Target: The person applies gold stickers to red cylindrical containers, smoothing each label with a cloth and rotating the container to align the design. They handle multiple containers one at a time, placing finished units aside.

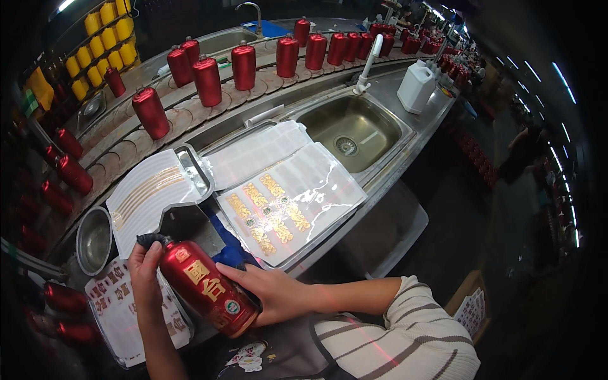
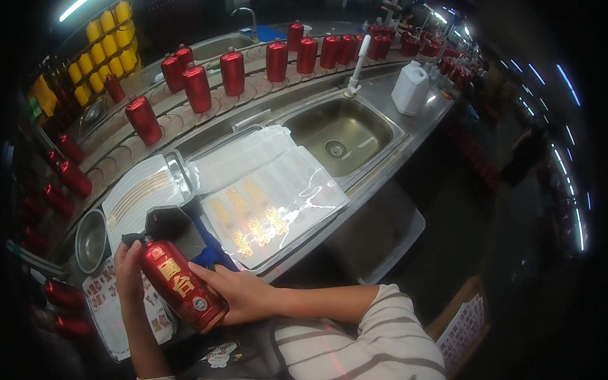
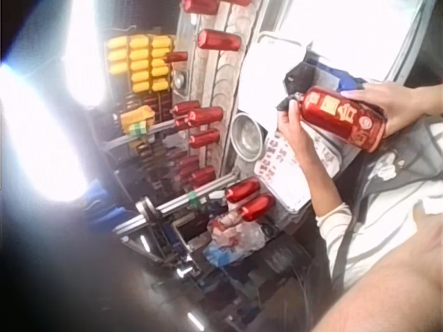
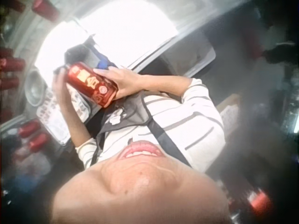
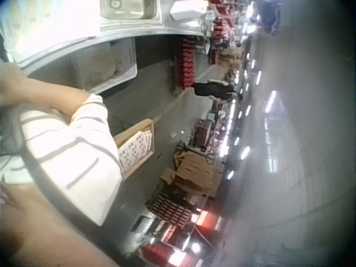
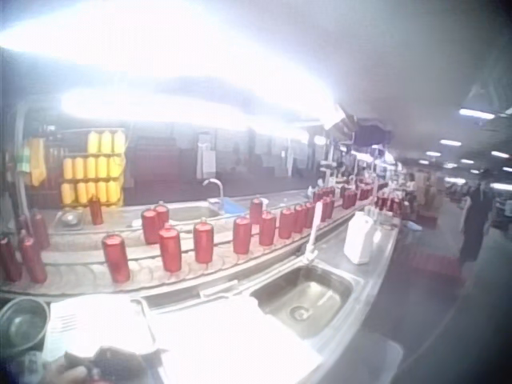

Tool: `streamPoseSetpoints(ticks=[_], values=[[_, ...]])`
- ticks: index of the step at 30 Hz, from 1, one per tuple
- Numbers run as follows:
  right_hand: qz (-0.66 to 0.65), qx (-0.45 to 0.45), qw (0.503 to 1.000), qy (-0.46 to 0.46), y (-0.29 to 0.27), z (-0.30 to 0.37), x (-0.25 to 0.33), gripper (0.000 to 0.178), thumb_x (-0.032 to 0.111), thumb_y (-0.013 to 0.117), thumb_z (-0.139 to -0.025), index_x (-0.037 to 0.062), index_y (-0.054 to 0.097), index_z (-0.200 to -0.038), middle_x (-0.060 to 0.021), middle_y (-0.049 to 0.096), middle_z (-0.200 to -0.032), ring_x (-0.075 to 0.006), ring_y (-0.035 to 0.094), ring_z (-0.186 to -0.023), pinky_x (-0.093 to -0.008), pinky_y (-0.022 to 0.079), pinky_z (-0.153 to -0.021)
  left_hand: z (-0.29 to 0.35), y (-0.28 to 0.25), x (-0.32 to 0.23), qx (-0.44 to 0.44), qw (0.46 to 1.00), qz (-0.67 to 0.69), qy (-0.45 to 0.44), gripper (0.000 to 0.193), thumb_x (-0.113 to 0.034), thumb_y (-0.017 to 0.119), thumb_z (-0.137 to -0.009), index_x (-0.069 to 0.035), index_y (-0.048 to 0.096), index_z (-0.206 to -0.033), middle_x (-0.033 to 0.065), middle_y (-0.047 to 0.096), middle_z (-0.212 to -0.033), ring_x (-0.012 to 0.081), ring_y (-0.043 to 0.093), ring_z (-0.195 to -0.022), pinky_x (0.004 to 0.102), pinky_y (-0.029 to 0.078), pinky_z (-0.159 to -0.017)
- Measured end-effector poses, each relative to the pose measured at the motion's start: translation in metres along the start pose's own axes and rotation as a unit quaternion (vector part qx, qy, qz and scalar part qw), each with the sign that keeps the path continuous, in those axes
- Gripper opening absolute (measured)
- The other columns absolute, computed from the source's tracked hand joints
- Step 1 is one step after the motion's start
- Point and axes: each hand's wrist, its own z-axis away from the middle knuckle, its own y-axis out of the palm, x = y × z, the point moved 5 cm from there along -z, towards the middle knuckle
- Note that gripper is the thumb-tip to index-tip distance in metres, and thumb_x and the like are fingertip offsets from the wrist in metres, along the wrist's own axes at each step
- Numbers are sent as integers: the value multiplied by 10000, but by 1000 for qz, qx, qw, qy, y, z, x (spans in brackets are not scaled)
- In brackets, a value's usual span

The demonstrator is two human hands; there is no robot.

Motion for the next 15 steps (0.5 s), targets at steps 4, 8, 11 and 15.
streamPoseSetpoints(ticks=[4,8,11,15], values=[[-38,92,986,-132,-15,-16,32,1067,387,796,-764,74,180,-1577,-146,512,-904,-331,568,-657,-390,436,-581,64,-63,-26,-29,995,4,98,256,-226,665,-931,-18,612,-1071,39,652,-998,123,607,-870,276,473,-836],[8,166,933,-318,19,-63,74,950,343,737,-774,78,251,-1546,-152,506,-919,-315,552,-566,-402,426,-494,169,-124,-76,-37,985,-111,126,386,-296,709,-913,20,579,-1092,116,623,-1080,228,596,-1044,388,436,-997],[109,202,906,-354,57,-98,81,850,242,705,-794,39,290,-1507,-173,551,-970,-319,607,-613,-403,482,-523,277,-188,-72,-239,935,-194,178,374,-316,603,-963,12,583,-1143,99,610,-1108,204,550,-1121,411,370,-1075],[84,278,912,-290,84,-138,71,829,253,729,-800,56,325,-1497,-163,586,-1041,-334,636,-679,-410,528,-586,419,-174,-78,-525,661,-536,-9,333,-228,617,-977,15,596,-1203,141,612,-1226,248,582,-1116,399,435,-1013]])
